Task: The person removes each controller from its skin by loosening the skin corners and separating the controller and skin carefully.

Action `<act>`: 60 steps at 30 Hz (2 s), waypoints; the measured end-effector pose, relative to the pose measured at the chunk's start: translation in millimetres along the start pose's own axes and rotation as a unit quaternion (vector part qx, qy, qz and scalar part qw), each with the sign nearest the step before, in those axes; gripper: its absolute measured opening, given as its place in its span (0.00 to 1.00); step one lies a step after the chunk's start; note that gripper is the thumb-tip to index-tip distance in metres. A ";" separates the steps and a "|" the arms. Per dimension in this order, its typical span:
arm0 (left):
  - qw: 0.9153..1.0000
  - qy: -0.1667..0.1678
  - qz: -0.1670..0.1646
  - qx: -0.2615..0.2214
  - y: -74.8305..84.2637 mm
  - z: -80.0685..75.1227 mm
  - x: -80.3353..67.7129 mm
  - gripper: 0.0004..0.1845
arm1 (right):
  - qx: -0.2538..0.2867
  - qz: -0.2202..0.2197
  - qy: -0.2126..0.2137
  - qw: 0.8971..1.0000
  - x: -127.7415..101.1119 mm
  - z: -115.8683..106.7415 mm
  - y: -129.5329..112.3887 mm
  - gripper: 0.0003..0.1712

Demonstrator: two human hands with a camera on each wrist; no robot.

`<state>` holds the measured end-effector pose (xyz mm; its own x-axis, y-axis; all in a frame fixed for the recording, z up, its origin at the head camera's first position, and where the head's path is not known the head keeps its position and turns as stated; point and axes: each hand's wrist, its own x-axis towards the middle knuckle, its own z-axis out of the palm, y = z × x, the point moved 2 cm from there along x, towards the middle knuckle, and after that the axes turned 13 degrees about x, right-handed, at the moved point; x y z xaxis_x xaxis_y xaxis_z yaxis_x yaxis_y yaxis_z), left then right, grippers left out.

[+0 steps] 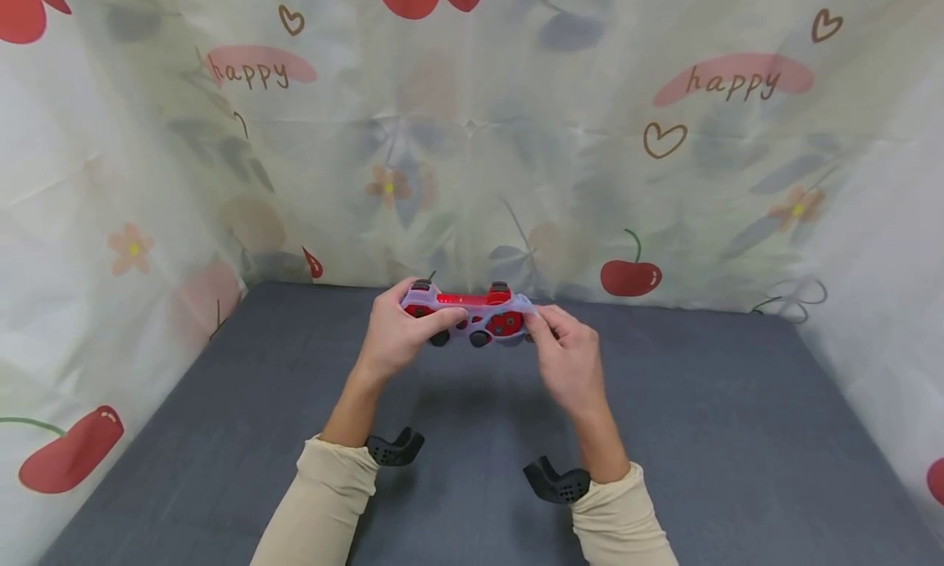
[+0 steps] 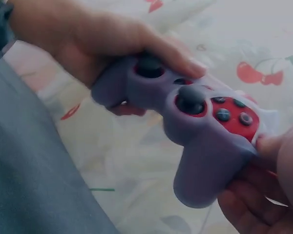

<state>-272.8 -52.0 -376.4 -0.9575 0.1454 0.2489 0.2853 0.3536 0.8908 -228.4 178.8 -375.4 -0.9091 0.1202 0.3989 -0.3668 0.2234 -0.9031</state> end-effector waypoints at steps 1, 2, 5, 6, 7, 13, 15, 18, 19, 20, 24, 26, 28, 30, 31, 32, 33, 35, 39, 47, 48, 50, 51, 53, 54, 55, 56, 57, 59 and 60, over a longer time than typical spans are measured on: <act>1.000 0.005 0.002 0.000 0.4 -0.3 0.1 0.23 | -0.001 0.002 0.010 1.000 -1.1 1.2 -1.2 0.16; 1.000 0.010 0.002 -0.001 0.9 -0.7 0.3 0.23 | 0.006 0.005 0.020 1.000 -2.0 2.5 -1.9 0.16; 1.000 0.023 0.000 -0.006 1.3 -3.1 0.4 0.22 | 0.047 0.016 0.049 0.998 -4.4 8.7 -2.3 0.17; 1.000 0.025 -0.002 -0.007 1.3 -4.0 0.6 0.22 | 0.067 0.018 0.057 0.996 -5.0 11.0 -1.6 0.18; 1.000 0.027 -0.003 -0.010 1.2 -4.6 1.0 0.22 | 0.084 0.018 0.066 0.994 -5.6 13.0 -1.0 0.18; 0.999 0.034 -0.013 -0.031 1.7 -8.2 2.2 0.21 | 0.144 -0.026 0.109 0.983 -10.2 20.6 1.7 0.18; 0.999 0.028 -0.021 -0.039 2.8 -9.6 2.1 0.22 | 0.165 -0.043 0.121 0.978 -11.2 21.5 1.4 0.18; 0.996 0.007 -0.051 -0.072 3.7 -11.1 2.3 0.23 | 0.180 -0.058 0.129 0.973 -12.8 21.9 -1.1 0.17; 0.994 0.004 -0.067 -0.083 3.4 -11.4 2.7 0.23 | 0.174 -0.062 0.125 0.975 -12.8 21.2 -2.5 0.16; 0.992 0.002 -0.085 -0.093 2.5 -11.5 3.1 0.23 | 0.157 -0.068 0.116 0.978 -12.6 20.7 -4.1 0.15; 0.984 0.006 -0.145 -0.104 -3.6 -10.7 4.3 0.19 | 0.027 -0.121 0.078 0.989 -10.7 18.3 -11.6 0.11; 0.983 0.010 -0.151 -0.101 -4.7 -10.2 4.4 0.20 | -0.033 -0.149 0.071 0.986 -9.4 17.5 -13.7 0.09; 0.985 0.012 -0.143 -0.100 -3.7 -10.0 4.2 0.21 | -0.063 -0.163 0.071 0.982 -8.7 17.5 -14.3 0.07; 0.987 0.015 -0.131 -0.096 -2.2 -10.6 3.7 0.22 | -0.072 -0.160 0.067 0.982 -8.5 18.8 -13.9 0.07; 0.988 0.016 -0.125 -0.094 -1.3 -11.3 3.1 0.22 | -0.070 -0.155 0.064 0.983 -8.6 19.8 -13.9 0.08; 0.989 0.017 -0.120 -0.090 -0.7 -12.0 2.7 0.22 | -0.067 -0.146 0.060 0.985 -8.8 20.9 -13.7 0.10; 0.989 0.017 -0.115 -0.088 0.0 -12.7 2.1 0.22 | -0.067 -0.135 0.055 0.987 -8.8 22.0 -13.6 0.12; 0.991 0.014 -0.105 -0.085 0.5 -14.3 1.1 0.22 | -0.071 -0.113 0.038 0.990 -9.1 24.8 -13.5 0.19; 0.993 -0.004 -0.082 -0.085 3.7 -15.2 -0.7 0.23 | -0.094 -0.065 -0.031 0.993 -8.8 26.3 -11.0 0.32; 0.997 -0.047 -0.054 -0.025 12.7 -11.5 -2.3 0.27 | -0.017 0.008 -0.134 0.991 -7.3 15.0 -9.1 0.34; 0.997 -0.056 -0.050 -0.024 13.7 -9.5 -2.3 0.26 | -0.003 0.016 -0.132 0.991 -7.1 13.9 -9.4 0.34; 0.996 -0.071 -0.042 -0.028 15.8 -5.1 -2.6 0.26 | 0.018 0.028 -0.127 0.991 -6.4 12.7 -9.6 0.34; 0.996 -0.078 -0.038 -0.032 16.7 -3.0 -2.9 0.26 | 0.023 0.033 -0.124 0.992 -5.8 12.0 -9.5 0.34; 0.995 -0.087 -0.031 -0.039 18.1 1.1 -3.2 0.26 | 0.027 0.042 -0.122 0.991 -4.5 10.4 -8.5 0.35; 0.994 -0.092 -0.029 -0.042 18.3 2.8 -3.2 0.26 | 0.026 0.045 -0.122 0.991 -3.7 9.2 -7.9 0.35; 0.994 -0.095 -0.027 -0.043 18.6 4.0 -3.3 0.26 | 0.026 0.046 -0.123 0.991 -2.9 8.1 -7.1 0.36; 0.994 -0.098 -0.026 -0.043 18.6 4.9 -3.5 0.26 | 0.025 0.047 -0.124 0.991 -2.0 6.6 -6.2 0.36; 0.994 -0.100 -0.025 -0.042 18.5 5.5 -3.8 0.26 | 0.024 0.050 -0.126 0.991 -1.2 5.0 -5.4 0.36; 0.994 -0.104 -0.023 -0.038 17.4 6.6 -3.7 0.26 | 0.020 0.053 -0.129 0.990 0.2 1.9 -4.1 0.36; 0.994 -0.105 -0.022 -0.034 16.9 6.6 -3.9 0.27 | 0.016 0.053 -0.129 0.990 1.0 0.1 -3.3 0.36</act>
<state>-264.0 -40.5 -364.8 -0.9373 0.3233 0.1299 0.2321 0.3014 0.9248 -228.1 178.1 -372.1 -0.9613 -0.1102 0.2525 -0.2698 0.1918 -0.9436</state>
